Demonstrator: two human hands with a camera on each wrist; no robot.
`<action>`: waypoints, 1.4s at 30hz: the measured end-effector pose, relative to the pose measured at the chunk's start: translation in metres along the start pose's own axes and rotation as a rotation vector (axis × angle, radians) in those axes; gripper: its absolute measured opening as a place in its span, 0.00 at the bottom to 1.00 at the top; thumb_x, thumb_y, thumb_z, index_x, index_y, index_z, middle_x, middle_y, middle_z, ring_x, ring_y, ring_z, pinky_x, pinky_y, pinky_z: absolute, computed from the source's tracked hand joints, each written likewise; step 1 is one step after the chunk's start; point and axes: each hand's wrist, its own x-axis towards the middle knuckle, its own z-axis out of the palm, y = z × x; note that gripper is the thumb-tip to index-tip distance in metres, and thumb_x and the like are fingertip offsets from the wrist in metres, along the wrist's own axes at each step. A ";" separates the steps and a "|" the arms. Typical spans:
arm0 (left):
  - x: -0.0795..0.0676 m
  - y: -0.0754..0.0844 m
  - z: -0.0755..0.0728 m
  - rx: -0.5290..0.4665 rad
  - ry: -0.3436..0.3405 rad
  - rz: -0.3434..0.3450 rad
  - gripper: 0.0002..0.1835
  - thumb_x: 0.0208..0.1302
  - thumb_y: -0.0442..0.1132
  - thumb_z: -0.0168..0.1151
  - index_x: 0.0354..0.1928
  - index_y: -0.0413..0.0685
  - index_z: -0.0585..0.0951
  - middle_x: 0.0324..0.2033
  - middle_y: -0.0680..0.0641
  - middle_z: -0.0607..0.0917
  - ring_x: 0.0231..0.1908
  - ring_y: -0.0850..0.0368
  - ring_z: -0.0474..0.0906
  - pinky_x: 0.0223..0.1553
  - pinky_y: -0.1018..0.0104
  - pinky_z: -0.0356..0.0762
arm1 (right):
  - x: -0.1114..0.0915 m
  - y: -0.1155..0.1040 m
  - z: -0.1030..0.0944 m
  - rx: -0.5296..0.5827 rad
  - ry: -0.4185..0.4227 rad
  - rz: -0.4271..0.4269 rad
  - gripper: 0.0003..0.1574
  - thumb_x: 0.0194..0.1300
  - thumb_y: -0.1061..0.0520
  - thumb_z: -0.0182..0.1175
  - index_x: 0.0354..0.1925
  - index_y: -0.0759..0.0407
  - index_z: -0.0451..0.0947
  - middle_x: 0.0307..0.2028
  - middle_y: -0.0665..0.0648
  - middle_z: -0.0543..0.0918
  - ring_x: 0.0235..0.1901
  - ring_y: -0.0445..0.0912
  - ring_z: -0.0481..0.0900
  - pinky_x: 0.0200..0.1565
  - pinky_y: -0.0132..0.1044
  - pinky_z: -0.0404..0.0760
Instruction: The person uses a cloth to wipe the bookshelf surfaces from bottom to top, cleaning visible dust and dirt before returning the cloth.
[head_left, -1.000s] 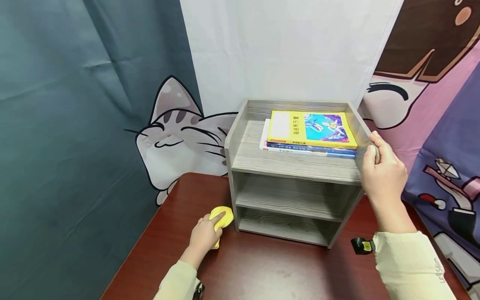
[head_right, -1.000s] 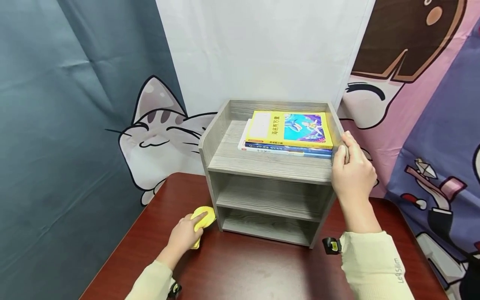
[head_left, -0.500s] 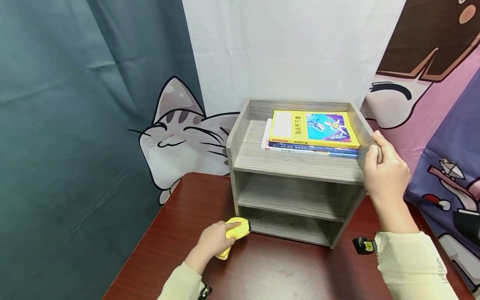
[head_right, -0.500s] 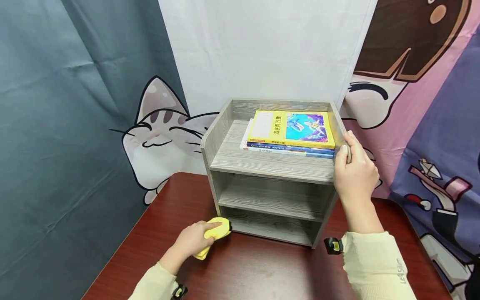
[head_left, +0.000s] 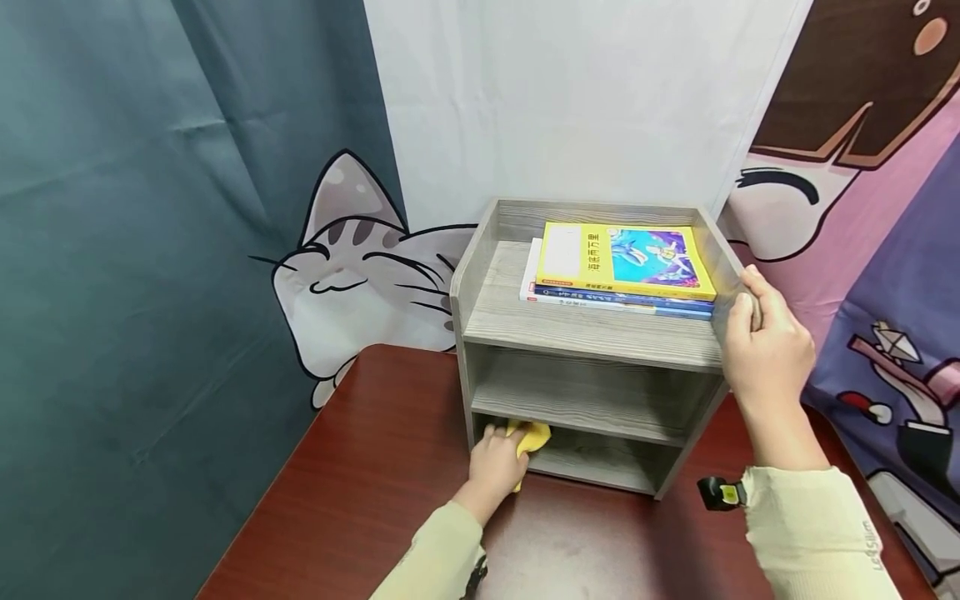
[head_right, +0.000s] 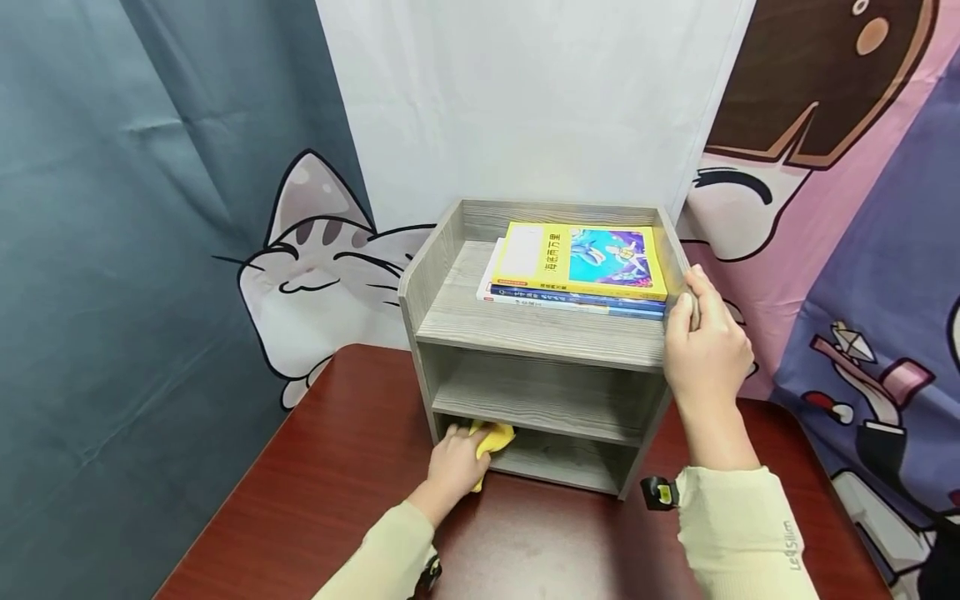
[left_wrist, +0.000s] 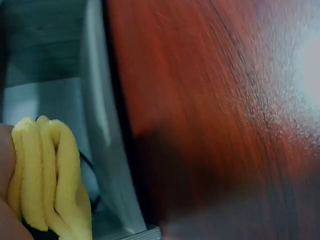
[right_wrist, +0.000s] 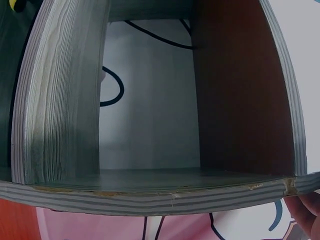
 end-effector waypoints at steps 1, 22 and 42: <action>0.001 0.001 0.004 0.033 0.018 -0.004 0.16 0.46 0.45 0.64 0.41 0.57 0.83 0.30 0.47 0.81 0.36 0.51 0.74 0.26 0.62 0.76 | 0.000 0.000 0.000 0.004 -0.002 0.003 0.23 0.65 0.51 0.47 0.55 0.48 0.77 0.54 0.42 0.76 0.47 0.61 0.76 0.41 0.57 0.69; 0.009 0.001 0.040 0.247 -0.119 -0.131 0.10 0.48 0.41 0.64 0.35 0.50 0.83 0.27 0.48 0.78 0.35 0.53 0.74 0.19 0.58 0.75 | -0.001 -0.002 0.004 0.006 -0.004 -0.011 0.23 0.65 0.52 0.46 0.54 0.51 0.78 0.53 0.45 0.77 0.46 0.61 0.77 0.38 0.57 0.69; 0.012 0.012 0.039 0.360 -0.296 -0.136 0.30 0.57 0.44 0.60 0.63 0.51 0.69 0.57 0.43 0.72 0.58 0.45 0.64 0.44 0.54 0.70 | 0.001 -0.002 0.002 0.005 0.032 0.008 0.22 0.64 0.52 0.47 0.54 0.49 0.78 0.52 0.39 0.76 0.44 0.59 0.78 0.36 0.53 0.67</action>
